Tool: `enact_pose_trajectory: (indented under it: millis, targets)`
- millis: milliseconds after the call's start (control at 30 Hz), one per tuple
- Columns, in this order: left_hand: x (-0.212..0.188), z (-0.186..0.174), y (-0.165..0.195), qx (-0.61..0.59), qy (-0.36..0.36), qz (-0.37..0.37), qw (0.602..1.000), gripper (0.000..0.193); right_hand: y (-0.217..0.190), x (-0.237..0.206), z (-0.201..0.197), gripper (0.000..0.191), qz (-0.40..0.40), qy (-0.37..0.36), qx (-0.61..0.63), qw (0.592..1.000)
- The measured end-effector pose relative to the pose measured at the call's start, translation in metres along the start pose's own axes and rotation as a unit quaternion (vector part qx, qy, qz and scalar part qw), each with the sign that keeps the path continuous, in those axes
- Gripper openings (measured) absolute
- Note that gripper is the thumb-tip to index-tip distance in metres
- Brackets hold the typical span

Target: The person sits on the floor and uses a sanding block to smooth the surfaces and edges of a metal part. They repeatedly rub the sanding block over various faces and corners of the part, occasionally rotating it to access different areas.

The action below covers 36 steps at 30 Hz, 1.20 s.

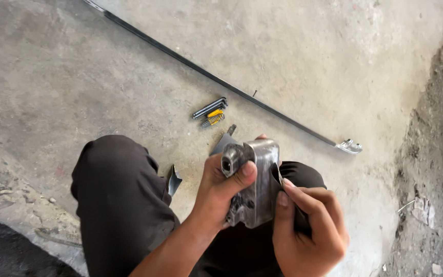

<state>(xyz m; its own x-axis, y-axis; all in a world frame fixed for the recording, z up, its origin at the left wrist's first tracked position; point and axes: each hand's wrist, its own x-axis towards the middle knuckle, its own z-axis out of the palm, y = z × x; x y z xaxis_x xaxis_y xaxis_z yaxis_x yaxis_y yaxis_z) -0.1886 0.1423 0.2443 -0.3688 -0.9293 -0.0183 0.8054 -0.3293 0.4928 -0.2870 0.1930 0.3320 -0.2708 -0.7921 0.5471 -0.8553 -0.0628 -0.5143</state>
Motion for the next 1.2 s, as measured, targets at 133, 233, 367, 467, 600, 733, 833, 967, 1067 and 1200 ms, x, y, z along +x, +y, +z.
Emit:
enact_pose_trajectory:
  millis: [133, 233, 367, 467, 600, 733, 833, 967, 1067, 1200]
  targets:
    - [-0.005, 0.0, 0.001, 0.017, -0.007, -0.002, 1.0, 0.064, 0.001, 0.001, -0.002, 0.014, -0.013, 0.007, 0.007, 1.0]
    - [-0.005, -0.001, 0.003, -0.019, 0.001, -0.002, 1.0, 0.064, 0.003, 0.002, -0.001, 0.014, 0.012, -0.003, 0.018, 1.0]
    - [-0.004, -0.002, 0.006, -0.009, -0.017, -0.004, 1.0, 0.067, 0.007, 0.006, 0.0, 0.015, 0.022, -0.009, 0.059, 0.998]
    - [-0.003, -0.001, 0.007, -0.099, 0.014, -0.056, 0.993, 0.07, 0.016, 0.009, 0.002, 0.011, 0.069, -0.02, 0.103, 0.992]
    - [-0.003, 0.0, 0.006, -0.053, -0.012, -0.024, 0.998, 0.064, 0.016, 0.005, 0.006, 0.011, 0.117, -0.004, 0.25, 0.961]
    - [-0.005, 0.0, 0.004, 0.001, -0.018, 0.01, 1.0, 0.056, 0.011, 0.0, 0.002, 0.008, 0.112, 0.025, 0.235, 0.965]
    - [-0.004, -0.001, 0.003, 0.01, 0.011, 0.031, 0.999, 0.054, 0.004, 0.001, -0.001, 0.009, 0.102, 0.046, 0.182, 0.977]
    - [-0.002, -0.001, 0.001, -0.055, -0.02, 0.03, 0.998, 0.061, 0.005, 0.025, 0.005, 0.008, 0.014, -0.009, 0.087, 0.996]
    - [-0.001, 0.0, -0.002, -0.127, 0.0, -0.02, 0.992, 0.064, 0.019, 0.063, 0.015, 0.005, -0.027, 0.005, 0.098, 0.995]
    - [0.006, 0.001, -0.001, -0.401, -0.165, -0.081, 0.898, 0.05, 0.047, 0.104, 0.02, 0.007, 0.09, 0.012, 0.368, 0.925]
